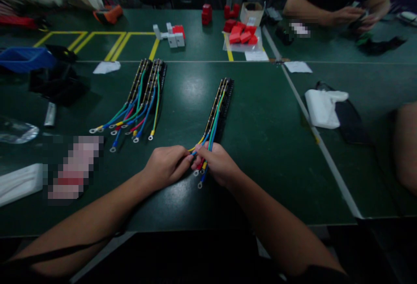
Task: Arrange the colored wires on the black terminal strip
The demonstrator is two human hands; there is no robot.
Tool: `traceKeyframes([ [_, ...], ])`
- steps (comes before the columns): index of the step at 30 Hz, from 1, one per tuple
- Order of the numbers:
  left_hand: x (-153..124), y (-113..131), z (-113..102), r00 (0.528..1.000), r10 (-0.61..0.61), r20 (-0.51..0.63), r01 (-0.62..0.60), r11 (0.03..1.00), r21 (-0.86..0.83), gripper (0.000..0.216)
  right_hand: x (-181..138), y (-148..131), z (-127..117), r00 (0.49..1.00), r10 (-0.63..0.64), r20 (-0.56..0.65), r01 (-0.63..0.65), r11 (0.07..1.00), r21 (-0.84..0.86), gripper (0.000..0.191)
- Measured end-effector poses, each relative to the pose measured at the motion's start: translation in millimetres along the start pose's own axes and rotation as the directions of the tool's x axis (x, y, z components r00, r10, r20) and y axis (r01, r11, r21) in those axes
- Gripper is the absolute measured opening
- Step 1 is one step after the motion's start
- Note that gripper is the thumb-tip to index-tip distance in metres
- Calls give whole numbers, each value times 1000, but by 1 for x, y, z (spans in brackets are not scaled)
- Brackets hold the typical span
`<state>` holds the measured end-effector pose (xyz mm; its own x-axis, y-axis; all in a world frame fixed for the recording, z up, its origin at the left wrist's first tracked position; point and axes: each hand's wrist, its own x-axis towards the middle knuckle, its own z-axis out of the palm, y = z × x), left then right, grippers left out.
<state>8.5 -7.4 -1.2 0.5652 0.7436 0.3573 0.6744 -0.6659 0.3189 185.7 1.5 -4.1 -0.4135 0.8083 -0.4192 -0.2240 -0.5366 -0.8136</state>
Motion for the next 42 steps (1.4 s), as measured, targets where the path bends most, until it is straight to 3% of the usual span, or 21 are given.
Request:
traceKeyframes([
  [42, 3, 4, -2, 997, -50, 54, 55, 994, -95, 28, -1, 0, 2, 1000, 2, -25, -2, 1000, 4, 32],
])
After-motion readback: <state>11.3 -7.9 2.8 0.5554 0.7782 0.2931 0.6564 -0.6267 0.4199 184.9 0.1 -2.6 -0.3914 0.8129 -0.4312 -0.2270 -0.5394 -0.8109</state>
